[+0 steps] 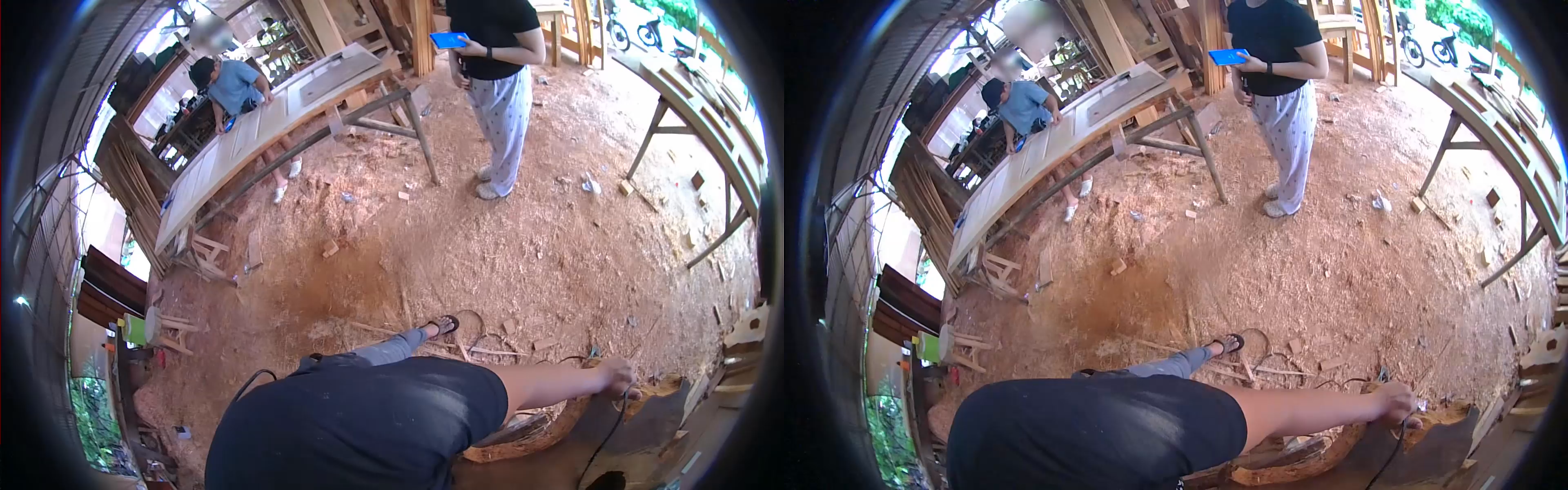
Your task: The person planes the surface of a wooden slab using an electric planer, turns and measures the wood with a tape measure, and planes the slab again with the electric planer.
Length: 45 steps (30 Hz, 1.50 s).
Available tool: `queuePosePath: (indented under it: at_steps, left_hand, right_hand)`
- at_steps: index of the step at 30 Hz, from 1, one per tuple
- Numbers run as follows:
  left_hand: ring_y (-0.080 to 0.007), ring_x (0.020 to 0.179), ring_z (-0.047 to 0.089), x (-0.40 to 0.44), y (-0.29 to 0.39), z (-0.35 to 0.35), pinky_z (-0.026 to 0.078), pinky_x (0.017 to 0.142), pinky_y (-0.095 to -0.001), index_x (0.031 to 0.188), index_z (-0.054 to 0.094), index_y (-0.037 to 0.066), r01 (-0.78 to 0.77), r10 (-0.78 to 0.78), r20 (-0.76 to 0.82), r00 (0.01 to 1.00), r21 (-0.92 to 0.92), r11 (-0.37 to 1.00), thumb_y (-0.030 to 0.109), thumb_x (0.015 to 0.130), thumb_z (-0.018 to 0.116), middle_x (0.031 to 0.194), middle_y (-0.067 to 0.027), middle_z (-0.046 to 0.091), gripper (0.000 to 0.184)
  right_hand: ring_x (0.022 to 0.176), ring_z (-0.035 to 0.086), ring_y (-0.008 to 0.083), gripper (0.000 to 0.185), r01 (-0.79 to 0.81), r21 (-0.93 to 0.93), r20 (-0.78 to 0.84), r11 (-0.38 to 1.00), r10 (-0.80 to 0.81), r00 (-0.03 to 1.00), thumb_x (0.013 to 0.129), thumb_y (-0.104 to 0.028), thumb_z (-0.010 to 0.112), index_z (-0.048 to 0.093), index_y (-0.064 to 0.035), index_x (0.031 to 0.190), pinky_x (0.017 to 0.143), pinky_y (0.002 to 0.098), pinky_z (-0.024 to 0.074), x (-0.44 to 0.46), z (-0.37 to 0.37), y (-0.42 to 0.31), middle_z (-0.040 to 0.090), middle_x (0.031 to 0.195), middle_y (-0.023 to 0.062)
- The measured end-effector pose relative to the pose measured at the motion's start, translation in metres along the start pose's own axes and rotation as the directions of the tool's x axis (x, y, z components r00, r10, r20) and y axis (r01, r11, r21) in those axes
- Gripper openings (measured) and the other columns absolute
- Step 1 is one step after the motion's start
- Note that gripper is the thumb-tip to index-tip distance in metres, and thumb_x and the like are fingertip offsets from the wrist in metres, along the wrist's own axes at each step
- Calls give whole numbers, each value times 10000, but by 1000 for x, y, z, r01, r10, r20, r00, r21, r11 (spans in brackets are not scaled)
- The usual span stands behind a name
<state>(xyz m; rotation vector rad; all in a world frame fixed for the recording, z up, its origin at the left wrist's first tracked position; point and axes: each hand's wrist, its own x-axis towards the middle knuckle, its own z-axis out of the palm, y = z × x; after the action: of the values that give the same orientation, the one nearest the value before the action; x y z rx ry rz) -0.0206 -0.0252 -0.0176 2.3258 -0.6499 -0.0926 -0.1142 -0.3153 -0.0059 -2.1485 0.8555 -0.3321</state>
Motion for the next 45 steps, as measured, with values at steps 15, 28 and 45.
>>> queuePosePath:
  at_steps: [15,28,45]
  left_hand:
    - [-343,1005,681,-3,14,-23,523,894,-456,893,773,83,74,-76,139,987,17,997,720,957,354,983,-160,732,765]
    - [-339,1011,688,-8,15,-23,534,848,-464,933,782,99,71,-66,133,989,-33,997,697,952,352,990,-136,745,737]
    - [-350,957,694,-4,10,-11,539,812,-470,878,772,97,113,-108,95,990,-48,992,711,913,426,953,-148,742,705]
  right_hand:
    - [796,684,260,481,34,-34,68,999,-31,997,914,-373,652,678,61,1121,755,379,553,4,35,-24,709,971,165]
    - [769,684,253,441,70,-99,98,993,-60,993,908,-331,669,672,67,1095,716,370,561,18,37,-42,703,963,164]
    - [733,683,244,390,106,-76,124,991,-96,988,900,-278,692,663,76,1061,664,358,572,35,62,-70,694,953,162]
